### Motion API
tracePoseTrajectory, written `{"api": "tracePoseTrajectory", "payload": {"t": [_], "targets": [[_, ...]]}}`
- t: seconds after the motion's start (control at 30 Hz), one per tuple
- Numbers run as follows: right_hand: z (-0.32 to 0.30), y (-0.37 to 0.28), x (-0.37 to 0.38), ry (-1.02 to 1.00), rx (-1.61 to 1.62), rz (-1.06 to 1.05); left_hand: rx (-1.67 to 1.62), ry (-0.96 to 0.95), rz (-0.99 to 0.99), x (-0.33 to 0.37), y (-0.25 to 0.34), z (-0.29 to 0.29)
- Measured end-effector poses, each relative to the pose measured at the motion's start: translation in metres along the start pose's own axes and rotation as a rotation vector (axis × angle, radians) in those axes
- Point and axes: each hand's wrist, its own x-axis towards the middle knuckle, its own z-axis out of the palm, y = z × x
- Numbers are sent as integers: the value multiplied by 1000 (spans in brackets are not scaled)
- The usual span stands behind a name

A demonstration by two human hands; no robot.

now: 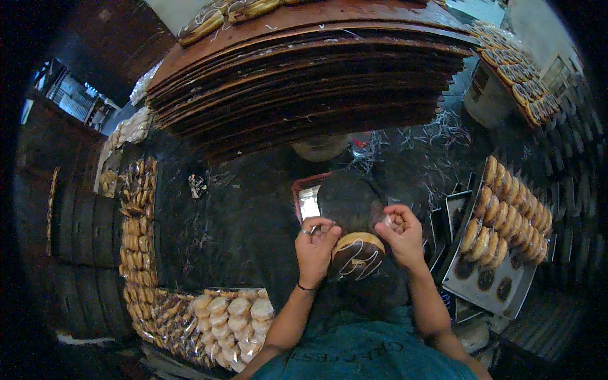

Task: The person repeatedly picks up chocolate-frosted doughnuts from a wooden rack, places them into clear plastic bags, and sets the packaged doughnuts onto a metal tray. The process is repeated continuously for the duration of the clip.

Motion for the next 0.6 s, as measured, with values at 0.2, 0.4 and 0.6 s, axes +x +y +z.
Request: {"api": "tracePoseTrajectory", "payload": {"t": [0.2, 0.4, 0.6], "targets": [[-6, -21, 7, -120, -268, -84, -30, -70, -65, 3, 5, -17], [-5, -39, -11, -57, -444, -216, 115, -4, 134, -12, 36, -20], [12, -7, -24, 263, -874, -521, 192, 254, 232, -19, -7, -6]]}}
